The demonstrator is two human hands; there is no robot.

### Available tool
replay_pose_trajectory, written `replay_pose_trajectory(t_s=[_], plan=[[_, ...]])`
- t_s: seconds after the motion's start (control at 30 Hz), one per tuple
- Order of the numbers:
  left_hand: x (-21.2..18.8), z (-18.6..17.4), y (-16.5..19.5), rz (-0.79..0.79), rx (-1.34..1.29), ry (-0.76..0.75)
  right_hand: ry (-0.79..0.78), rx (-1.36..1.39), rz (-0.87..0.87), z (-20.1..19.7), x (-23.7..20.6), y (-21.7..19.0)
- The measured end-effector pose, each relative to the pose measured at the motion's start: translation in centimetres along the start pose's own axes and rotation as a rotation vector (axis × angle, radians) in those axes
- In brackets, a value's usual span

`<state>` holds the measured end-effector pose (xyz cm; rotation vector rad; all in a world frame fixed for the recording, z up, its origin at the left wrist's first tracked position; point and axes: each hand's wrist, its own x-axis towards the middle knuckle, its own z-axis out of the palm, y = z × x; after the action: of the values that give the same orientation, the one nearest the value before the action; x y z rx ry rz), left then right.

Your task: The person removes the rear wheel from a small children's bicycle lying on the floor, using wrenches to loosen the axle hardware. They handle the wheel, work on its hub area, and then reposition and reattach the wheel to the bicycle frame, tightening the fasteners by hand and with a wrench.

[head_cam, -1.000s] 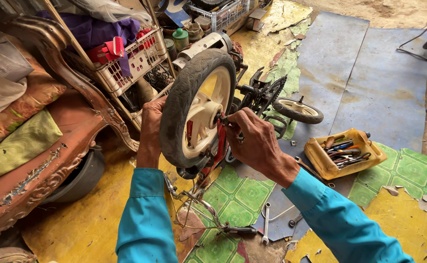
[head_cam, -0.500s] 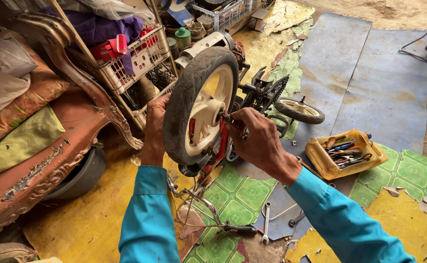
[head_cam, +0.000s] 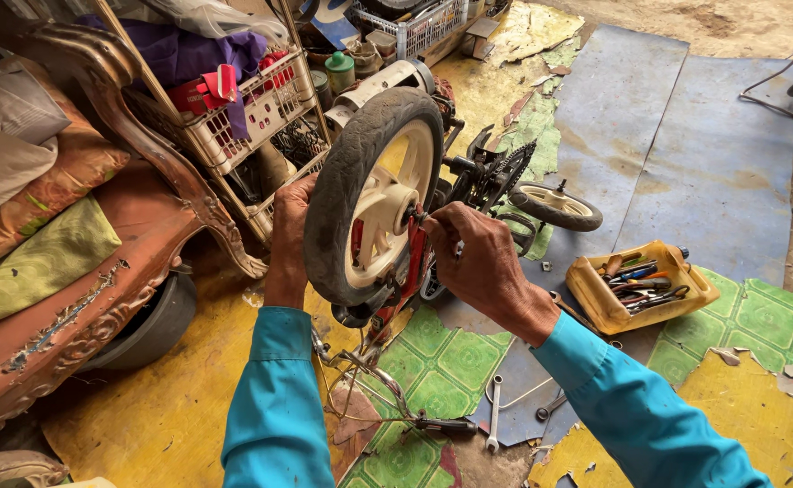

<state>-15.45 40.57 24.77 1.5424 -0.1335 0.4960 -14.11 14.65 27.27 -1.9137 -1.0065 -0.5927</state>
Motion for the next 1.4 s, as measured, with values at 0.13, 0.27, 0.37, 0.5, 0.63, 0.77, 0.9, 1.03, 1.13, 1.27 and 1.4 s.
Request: replay_pose_trajectory(t_s=[0.13,0.27,0.37,0.5,0.63,0.77,0.9,1.03,1.13,1.27,1.4], plan=[[0.1,0.1,0.0,-0.010,-0.052,0.002,0.008,-0.068,-0.040,0.2,-0.3,-0.1],[0.0,0.2,0.2,-0.004,-0.016,0.013,0.012,-0.102,-0.076,0.1,-0.4,-0.3],[-0.1,0.3,0.4,-0.003,-0.024,0.014,0.021,-0.066,-0.087,0.0,-0.3,-0.5],[-0.2,0.4,0.6,-0.003,-0.035,0.004,0.032,0.034,-0.066,0.1,-0.1,-0.7],[-0.3,0.2,0.7,0.008,0.023,0.018,0.047,0.077,0.017,0.3,-0.1,-0.8],[-0.2,0.1,0.6,0.019,0.047,0.015,0.035,0.088,0.058,0.4,-0.1,-0.2],[-0.2,0.2,0.5,0.016,0.027,0.016,0.009,0.035,0.091,0.6,-0.1,0.4],[-0.1,0.2,0.5,0.004,-0.005,0.013,0.054,0.019,-0.048,0.7,-0.3,0.4],[0.0,0.2,0.3,-0.004,-0.022,0.010,0.038,-0.031,-0.080,0.4,-0.5,0.0],[0.1,0.2,0.2,-0.003,0.014,0.029,0.033,-0.077,-0.106,0.2,-0.5,-0.5],[0.0,0.1,0.2,-0.001,-0.003,0.015,0.040,0.007,-0.044,0.4,-0.3,-0.5]])
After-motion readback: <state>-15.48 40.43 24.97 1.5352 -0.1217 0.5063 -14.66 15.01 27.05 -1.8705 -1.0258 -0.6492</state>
